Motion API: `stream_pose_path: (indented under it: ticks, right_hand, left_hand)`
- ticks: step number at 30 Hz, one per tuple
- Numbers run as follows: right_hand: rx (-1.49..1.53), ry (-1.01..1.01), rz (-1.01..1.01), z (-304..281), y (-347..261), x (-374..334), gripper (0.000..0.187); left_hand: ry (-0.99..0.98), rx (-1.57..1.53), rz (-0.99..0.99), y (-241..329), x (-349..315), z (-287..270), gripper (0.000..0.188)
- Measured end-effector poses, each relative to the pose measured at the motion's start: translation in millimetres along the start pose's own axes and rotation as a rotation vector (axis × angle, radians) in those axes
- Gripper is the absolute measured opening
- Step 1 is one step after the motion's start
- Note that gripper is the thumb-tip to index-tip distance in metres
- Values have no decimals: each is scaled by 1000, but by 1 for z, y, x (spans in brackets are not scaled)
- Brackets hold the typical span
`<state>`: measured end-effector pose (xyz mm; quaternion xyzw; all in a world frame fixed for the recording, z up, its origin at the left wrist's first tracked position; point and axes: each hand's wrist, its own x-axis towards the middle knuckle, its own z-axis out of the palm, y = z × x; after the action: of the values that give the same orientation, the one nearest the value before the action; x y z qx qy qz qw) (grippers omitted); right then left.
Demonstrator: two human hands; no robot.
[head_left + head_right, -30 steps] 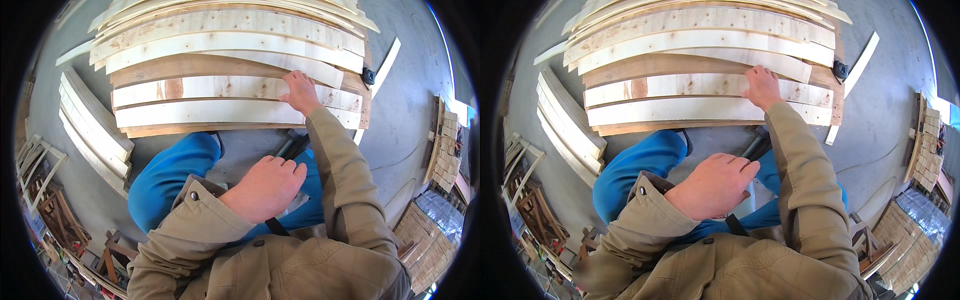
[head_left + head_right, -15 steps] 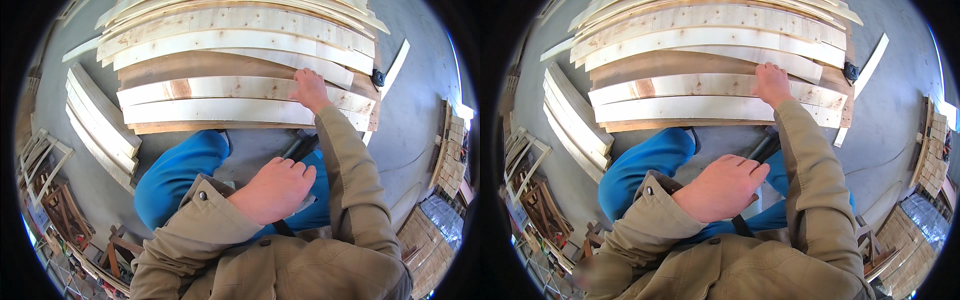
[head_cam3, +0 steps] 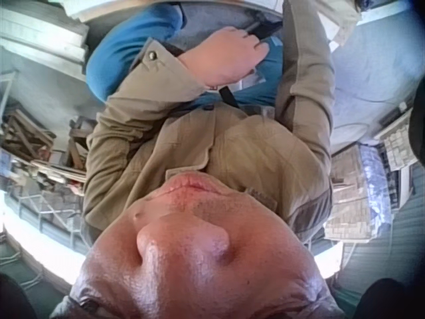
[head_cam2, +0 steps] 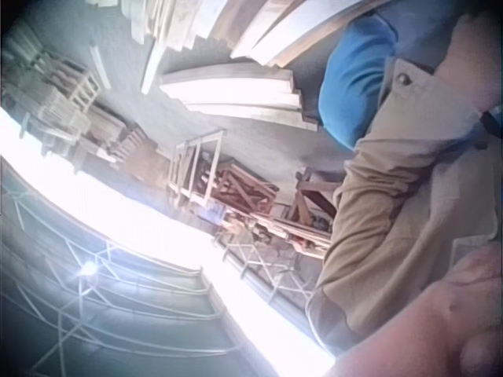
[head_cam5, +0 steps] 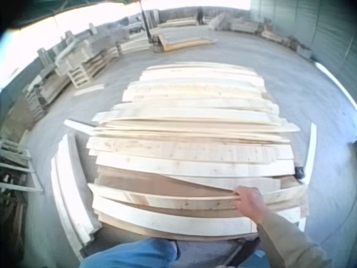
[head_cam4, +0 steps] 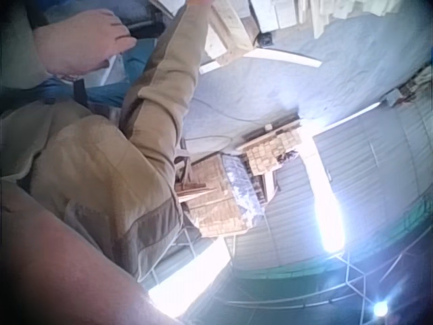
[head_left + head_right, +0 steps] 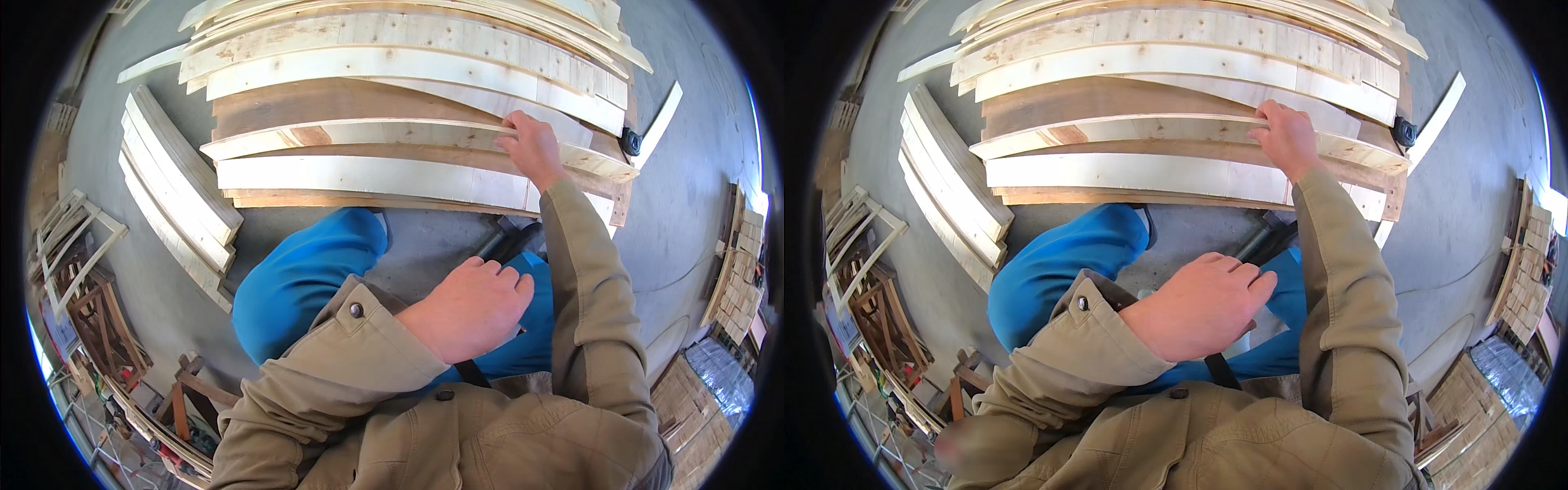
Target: The person sits on the floor and uses a pneumatic nail gun to fasten thin wooden planks onto a larger wooden base. They then pick up the assembled unit and place it on a stack of similar planks.
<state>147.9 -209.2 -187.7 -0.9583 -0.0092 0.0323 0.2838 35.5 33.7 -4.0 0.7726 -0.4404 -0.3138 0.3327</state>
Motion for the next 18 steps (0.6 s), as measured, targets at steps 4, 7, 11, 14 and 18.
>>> stream_pose_path:
  ticks: [4,7,11,14,18]
  right_hand:
    - [-131,94,-140,-7,-9,-7,26]
    - [-173,98,-165,-13,-18,-15,24]
    - [-221,50,-198,-20,-27,-21,18]
    - [-246,12,-227,-25,-30,-26,15]
    - [-253,-42,-208,-29,-33,-29,18]
  left_hand:
    - [-15,30,17,3,1,-1,52]
    - [-6,29,33,5,1,-1,50]
    - [26,48,46,8,1,2,39]
    - [70,75,52,9,1,6,30]
    - [90,89,50,7,1,9,23]
